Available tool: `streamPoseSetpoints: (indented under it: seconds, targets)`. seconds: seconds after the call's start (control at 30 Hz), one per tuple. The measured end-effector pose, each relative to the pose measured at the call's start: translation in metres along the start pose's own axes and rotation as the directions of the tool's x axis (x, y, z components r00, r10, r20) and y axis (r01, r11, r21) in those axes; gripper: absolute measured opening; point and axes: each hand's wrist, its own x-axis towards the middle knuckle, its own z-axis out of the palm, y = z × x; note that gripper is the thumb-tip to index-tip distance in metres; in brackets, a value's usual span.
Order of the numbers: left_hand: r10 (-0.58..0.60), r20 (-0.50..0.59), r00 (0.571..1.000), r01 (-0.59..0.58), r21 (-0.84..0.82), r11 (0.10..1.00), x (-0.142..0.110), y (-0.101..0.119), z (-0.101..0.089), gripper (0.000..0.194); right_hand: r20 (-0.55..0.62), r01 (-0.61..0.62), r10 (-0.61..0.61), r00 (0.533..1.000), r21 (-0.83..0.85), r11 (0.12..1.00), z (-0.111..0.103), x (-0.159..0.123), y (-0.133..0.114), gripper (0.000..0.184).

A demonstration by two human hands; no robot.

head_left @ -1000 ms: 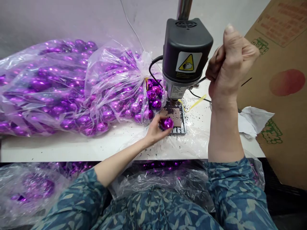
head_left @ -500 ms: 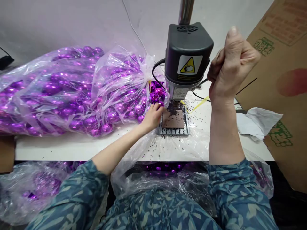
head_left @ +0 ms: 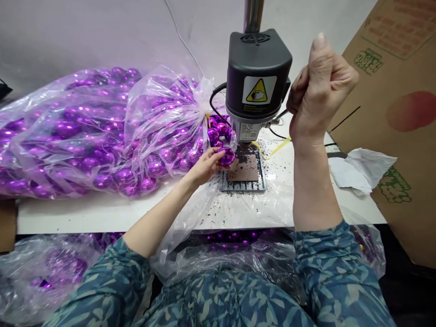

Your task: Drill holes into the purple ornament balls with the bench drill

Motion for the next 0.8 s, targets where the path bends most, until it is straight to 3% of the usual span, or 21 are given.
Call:
streamPoseSetpoints:
  seconds: [0.1, 0.2, 0.4, 0.57, 0.67, 0.8]
  targets:
    - [-0.142, 0.067, 0.988, 0.152, -0.170, 0.974, -0.010, -0.003, 0.007, 0.041, -0.010, 0.034, -0.034, 0.999, 0.040, 0.999, 0.000, 0.000, 0.002, 0.072]
    - [-0.167, 0.060, 0.984, 0.176, -0.201, 0.964, -0.009, -0.010, 0.012, 0.036, -0.024, 0.029, -0.028, 0.999, 0.066, 0.997, 0.000, -0.001, 0.002, 0.069]
    - [-0.011, -0.007, 1.000, 0.011, 0.050, 0.999, 0.003, -0.030, 0.019, 0.051, -0.021, 0.004, -0.004, 1.000, 0.025, 1.000, 0.000, -0.001, 0.000, 0.070]
    - [0.052, 0.032, 0.998, -0.056, 0.150, 0.987, 0.010, -0.039, 0.025, 0.051, -0.030, -0.001, 0.000, 1.000, -0.034, 0.999, 0.001, -0.002, -0.001, 0.075]
    - [0.075, 0.042, 0.996, -0.083, 0.222, 0.971, 0.011, -0.042, 0.029, 0.054, -0.033, 0.006, -0.008, 0.999, -0.065, 0.998, 0.001, -0.002, -0.001, 0.077]
    - [0.193, 0.009, 0.981, -0.184, 0.349, 0.919, 0.011, -0.049, 0.039, 0.057, -0.028, -0.001, 0.000, 1.000, -0.044, 0.999, 0.001, -0.003, -0.002, 0.077]
